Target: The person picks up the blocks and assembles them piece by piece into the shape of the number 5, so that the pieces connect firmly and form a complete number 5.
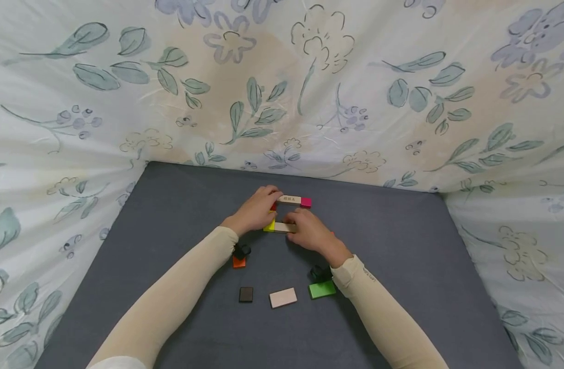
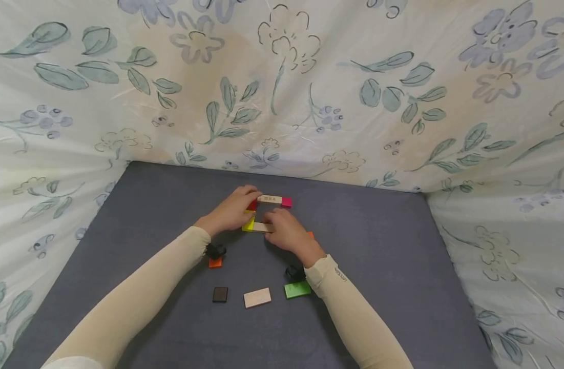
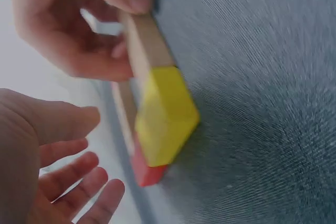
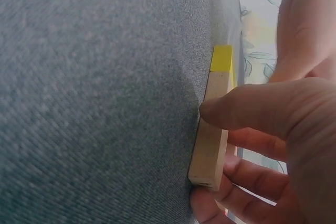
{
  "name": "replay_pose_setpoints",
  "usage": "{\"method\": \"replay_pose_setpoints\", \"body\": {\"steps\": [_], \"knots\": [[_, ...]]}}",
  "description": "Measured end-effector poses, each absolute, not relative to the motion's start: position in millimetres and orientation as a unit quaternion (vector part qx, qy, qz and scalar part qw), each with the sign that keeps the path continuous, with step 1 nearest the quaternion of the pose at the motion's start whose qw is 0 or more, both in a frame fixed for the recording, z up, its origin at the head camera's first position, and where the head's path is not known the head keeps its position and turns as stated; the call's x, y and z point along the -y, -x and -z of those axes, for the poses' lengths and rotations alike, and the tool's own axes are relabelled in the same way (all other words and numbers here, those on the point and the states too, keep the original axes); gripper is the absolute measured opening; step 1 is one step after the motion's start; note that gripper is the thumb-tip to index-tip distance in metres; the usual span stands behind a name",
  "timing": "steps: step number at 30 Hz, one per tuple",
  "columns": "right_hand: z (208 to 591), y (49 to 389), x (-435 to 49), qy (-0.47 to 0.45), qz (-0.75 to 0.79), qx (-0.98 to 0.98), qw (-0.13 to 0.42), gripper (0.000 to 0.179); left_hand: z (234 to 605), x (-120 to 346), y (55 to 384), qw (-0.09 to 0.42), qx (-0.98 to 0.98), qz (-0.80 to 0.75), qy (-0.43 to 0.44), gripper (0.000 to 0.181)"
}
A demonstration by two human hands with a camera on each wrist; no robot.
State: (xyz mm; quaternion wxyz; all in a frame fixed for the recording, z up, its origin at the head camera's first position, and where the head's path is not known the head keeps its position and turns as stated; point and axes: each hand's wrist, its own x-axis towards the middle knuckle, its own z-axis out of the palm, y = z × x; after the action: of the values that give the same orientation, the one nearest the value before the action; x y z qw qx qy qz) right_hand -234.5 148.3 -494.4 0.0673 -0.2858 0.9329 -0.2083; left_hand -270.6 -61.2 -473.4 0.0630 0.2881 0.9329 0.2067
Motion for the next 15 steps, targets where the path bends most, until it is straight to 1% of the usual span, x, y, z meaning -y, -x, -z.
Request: {"method": "replay_pose_setpoints", "body": {"steps": [3, 6, 10, 15], "knots": [[493.0, 234.3, -146.9, 0.29, 0.212, -0.931, 0.068, 0.03, 469.4, 68.3, 255.0, 0.039, -0.923, -0.209, -0.32, 0.043], [492.0, 234.5, -146.3, 0.294, 0.22, -0.927, 0.073, 0.032, 468.3, 74.8, 234.2, 0.039, -0.915, -0.172, -0.363, 0.038], [492.9, 236.4, -146.7, 0.295, 0.224, -0.926, 0.07, 0.035, 470.5, 78.3, 212.1, 0.045, -0.904, -0.117, -0.408, 0.045], [494.9, 236.0, -147.8, 0.286, 0.225, -0.929, 0.072, 0.033, 472.1, 76.0, 202.1, 0.054, -0.893, -0.08, -0.439, 0.057]]}}
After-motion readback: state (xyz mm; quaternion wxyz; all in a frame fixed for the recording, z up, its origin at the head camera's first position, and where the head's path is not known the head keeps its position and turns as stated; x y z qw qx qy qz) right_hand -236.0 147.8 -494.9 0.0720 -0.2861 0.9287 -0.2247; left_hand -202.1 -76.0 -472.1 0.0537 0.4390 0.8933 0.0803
